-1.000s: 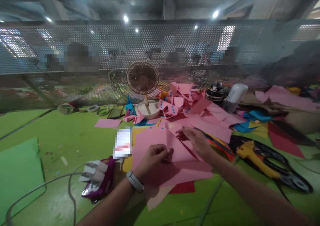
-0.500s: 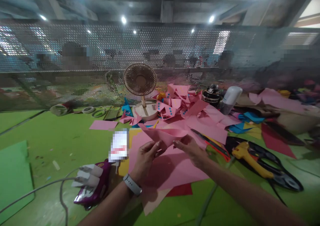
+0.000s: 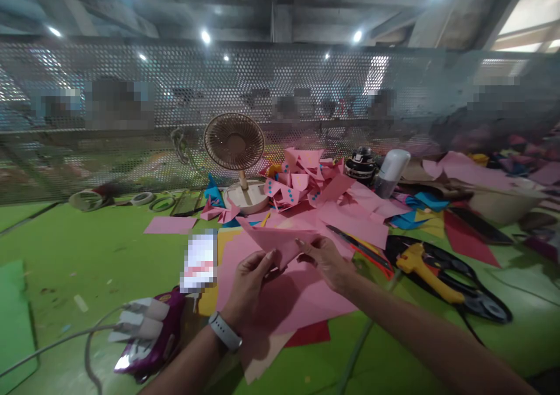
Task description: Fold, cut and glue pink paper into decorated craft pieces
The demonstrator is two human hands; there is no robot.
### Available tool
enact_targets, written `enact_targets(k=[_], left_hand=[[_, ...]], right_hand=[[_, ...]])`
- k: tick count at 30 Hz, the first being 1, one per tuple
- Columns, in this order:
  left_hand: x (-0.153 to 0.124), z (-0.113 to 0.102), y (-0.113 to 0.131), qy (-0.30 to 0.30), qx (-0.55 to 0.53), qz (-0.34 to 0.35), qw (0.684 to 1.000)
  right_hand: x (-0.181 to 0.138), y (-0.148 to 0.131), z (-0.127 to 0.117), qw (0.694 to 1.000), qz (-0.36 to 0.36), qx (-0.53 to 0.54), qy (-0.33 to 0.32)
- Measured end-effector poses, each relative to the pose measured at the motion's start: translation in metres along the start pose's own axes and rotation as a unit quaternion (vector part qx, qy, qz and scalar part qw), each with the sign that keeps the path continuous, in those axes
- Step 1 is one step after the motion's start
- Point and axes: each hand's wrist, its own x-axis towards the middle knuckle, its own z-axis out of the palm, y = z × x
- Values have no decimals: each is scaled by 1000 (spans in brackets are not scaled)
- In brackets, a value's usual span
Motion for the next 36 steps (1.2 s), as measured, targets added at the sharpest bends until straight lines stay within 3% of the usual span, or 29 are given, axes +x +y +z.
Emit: enact_targets(k=[9,17,32,36], left_hand=[[0,3,1,-2,6,-4,1000],[0,1,3,11,-8,-9,1000],[1,-1,1,6,5,10,1000],[2,-1,3,17,27,9,999]], right_hand=[[0,0,-2,997,6,-58,41],[1,-3,-4,999,-10,-53,-1],[3,0,-5,996,-10,-75,44],[3,2,-6,997,-10,-67,22]])
